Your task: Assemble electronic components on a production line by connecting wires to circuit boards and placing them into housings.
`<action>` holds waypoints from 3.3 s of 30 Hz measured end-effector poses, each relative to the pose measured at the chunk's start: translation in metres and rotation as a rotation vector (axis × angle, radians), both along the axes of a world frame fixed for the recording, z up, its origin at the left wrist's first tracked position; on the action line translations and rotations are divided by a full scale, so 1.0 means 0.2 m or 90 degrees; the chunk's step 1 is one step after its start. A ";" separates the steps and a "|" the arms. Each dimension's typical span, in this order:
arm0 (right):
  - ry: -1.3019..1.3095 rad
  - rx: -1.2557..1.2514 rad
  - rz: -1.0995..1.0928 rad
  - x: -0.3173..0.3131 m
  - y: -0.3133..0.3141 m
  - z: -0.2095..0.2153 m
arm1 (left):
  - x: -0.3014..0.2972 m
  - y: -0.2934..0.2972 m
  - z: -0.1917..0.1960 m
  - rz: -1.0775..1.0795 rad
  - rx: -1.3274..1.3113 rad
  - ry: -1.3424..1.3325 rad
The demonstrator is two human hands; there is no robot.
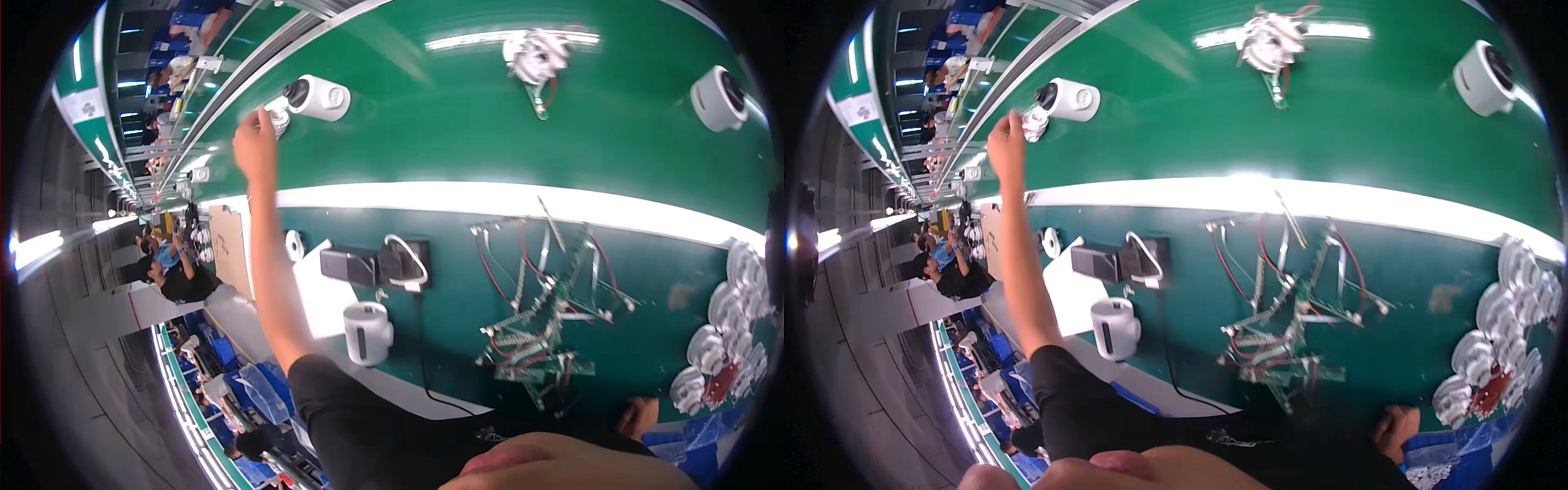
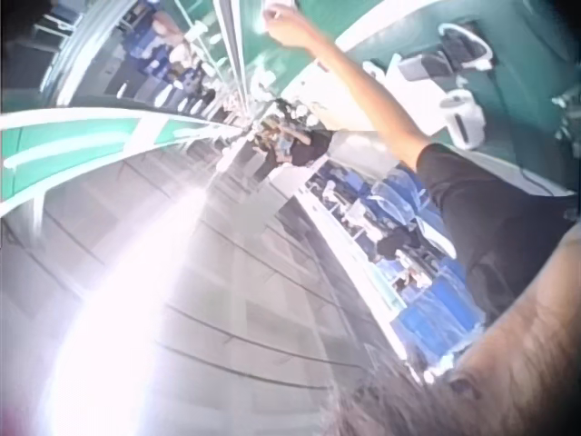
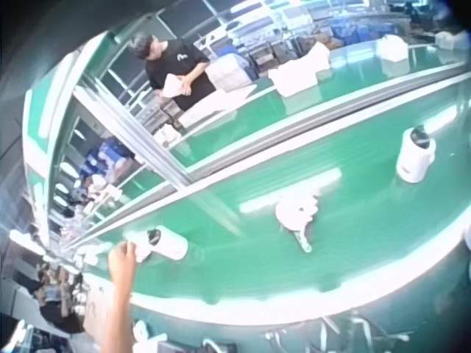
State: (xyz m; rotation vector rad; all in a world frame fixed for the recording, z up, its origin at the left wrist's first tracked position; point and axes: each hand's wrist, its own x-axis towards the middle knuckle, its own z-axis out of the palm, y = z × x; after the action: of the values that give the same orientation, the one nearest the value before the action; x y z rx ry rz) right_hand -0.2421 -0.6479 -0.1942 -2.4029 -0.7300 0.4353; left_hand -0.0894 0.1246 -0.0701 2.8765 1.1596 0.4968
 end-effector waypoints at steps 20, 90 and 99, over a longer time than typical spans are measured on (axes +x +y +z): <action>-0.078 0.041 -0.008 0.12 0.04 0.09 | -0.51 0.36 0.54 0.065 -0.421 -0.164; 0.393 0.529 -0.216 0.08 -0.27 0.20 | -0.89 -3.20 -0.39 -0.500 -0.793 -0.012; 0.358 0.508 -0.246 0.12 -0.30 0.22 | -0.84 -3.20 -0.38 -0.546 -0.818 0.019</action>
State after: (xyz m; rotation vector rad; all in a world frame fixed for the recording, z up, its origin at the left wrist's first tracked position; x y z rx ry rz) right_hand -0.2184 -0.7070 -0.1496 -1.5056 -0.1219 0.5015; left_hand -0.2570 -0.5155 -0.1461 1.8660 0.0024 -0.2647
